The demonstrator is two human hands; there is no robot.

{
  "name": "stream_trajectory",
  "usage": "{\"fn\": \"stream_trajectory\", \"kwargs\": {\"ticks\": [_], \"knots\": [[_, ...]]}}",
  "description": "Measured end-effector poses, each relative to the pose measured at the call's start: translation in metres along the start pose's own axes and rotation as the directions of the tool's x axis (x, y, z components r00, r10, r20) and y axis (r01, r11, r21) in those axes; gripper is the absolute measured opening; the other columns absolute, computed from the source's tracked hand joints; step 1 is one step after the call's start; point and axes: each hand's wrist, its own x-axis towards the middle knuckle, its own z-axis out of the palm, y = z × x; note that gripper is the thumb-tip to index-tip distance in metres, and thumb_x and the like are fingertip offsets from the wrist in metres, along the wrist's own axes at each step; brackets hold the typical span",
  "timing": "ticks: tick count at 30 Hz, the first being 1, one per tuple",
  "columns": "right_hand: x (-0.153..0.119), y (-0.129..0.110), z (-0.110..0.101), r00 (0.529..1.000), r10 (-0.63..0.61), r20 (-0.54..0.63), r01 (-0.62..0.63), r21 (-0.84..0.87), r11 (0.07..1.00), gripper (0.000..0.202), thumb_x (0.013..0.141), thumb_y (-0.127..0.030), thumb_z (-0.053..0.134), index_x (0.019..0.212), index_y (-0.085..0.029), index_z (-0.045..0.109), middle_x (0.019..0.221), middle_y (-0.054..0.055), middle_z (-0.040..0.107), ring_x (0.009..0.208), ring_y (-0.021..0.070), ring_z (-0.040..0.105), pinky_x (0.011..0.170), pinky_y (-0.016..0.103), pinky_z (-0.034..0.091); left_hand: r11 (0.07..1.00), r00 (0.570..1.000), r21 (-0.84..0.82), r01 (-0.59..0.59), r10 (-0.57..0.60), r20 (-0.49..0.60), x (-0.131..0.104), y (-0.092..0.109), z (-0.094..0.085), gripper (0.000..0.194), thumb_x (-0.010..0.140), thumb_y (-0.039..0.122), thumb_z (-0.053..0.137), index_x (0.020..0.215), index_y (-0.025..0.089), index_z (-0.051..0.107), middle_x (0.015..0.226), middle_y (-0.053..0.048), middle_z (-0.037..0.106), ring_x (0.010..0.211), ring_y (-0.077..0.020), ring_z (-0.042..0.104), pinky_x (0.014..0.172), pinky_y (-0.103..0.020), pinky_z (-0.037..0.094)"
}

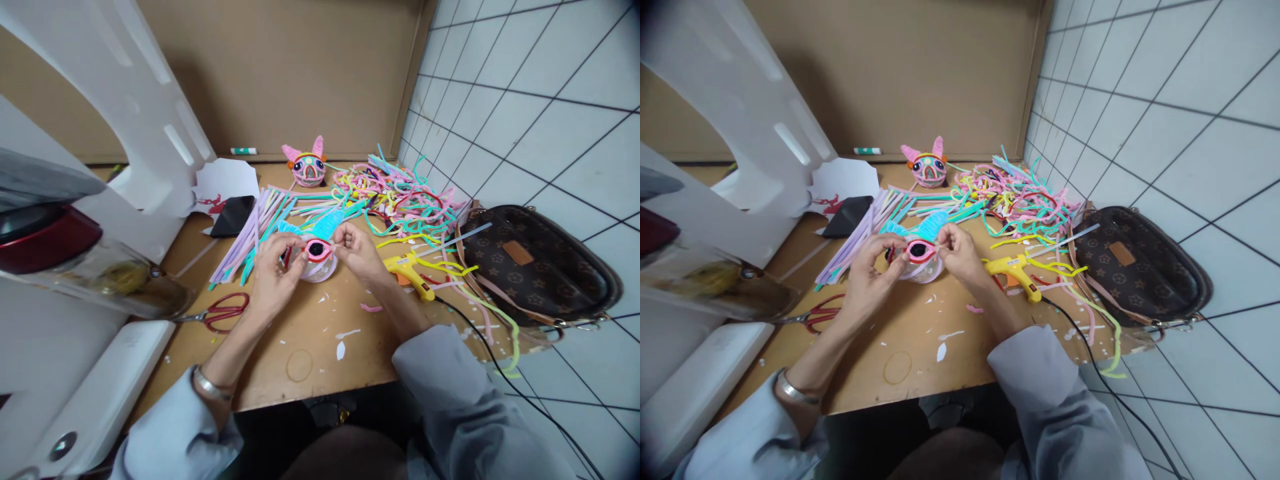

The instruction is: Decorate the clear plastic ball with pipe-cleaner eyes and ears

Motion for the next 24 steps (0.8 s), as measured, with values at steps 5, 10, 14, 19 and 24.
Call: {"fn": "stream_trajectory", "kwargs": {"ticks": [5,10,14,19,24], "knots": [[0.0012,0.0003,0.0004,0.999,0.031,0.014,-0.032,0.089,0.996,0.032,0.059,-0.033,0.076,0.074,-0.023,0.05,0.069,-0.006,0.05,0.065,0.0107,0.044,0.061,0.024,0.036,1.0,1.0,0.004,0.01,-0.01,-0.002,0.0003,-0.0028,-0.0016,0.009,0.09,0.032,0.062,0.094,0.024,0.063,0.102,-0.005,0.07,0.101,-0.0231,0.064,0.095,-0.042,0.051],[0.0031,0.0011,-0.0012,0.998,0.051,0.023,-0.054,0.142,0.988,0.037,0.059,-0.036,0.081,0.075,-0.023,0.051,0.071,-0.006,0.051,0.067,0.011,0.044,0.063,0.024,0.035,1.0,1.0,-0.001,-0.002,0.002,-0.006,0.0003,-0.0042,-0.0021,0.008,0.09,0.031,0.062,0.093,0.024,0.063,0.099,-0.003,0.069,0.098,-0.0224,0.065,0.092,-0.04,0.051],[0.0031,0.0012,-0.0017,0.998,0.052,0.018,-0.054,0.145,0.988,0.038,0.058,-0.035,0.083,0.076,-0.022,0.051,0.072,-0.006,0.052,0.068,0.0108,0.044,0.064,0.024,0.036,1.0,1.0,-0.007,0.0,0.0,-0.011,-0.0001,-0.0046,-0.0016,0.007,0.089,0.03,0.062,0.093,0.024,0.063,0.101,-0.004,0.068,0.1,-0.0228,0.065,0.094,-0.041,0.051],[0.0025,0.0006,-0.0026,0.999,0.037,0.025,-0.039,0.106,0.994,0.031,0.058,-0.029,0.076,0.076,-0.023,0.051,0.071,-0.006,0.051,0.067,0.0111,0.044,0.062,0.024,0.036,1.0,1.0,0.002,0.015,-0.015,-0.002,0.0,-0.0029,-0.0017,0.009,0.09,0.032,0.061,0.094,0.024,0.062,0.103,-0.004,0.069,0.102,-0.0227,0.065,0.095,-0.04,0.052],[0.0014,-0.0005,0.0,1.0,0.02,0.006,-0.02,0.011,1.0,0.022,0.06,-0.023,0.065,0.075,-0.024,0.049,0.067,-0.006,0.049,0.064,0.0114,0.044,0.059,0.024,0.035,1.0,1.0,0.011,-0.006,0.006,0.003,0.0002,-0.0014,-0.0014,0.009,0.09,0.032,0.061,0.093,0.024,0.062,0.102,-0.004,0.069,0.101,-0.0226,0.065,0.094,-0.041,0.052]]}}
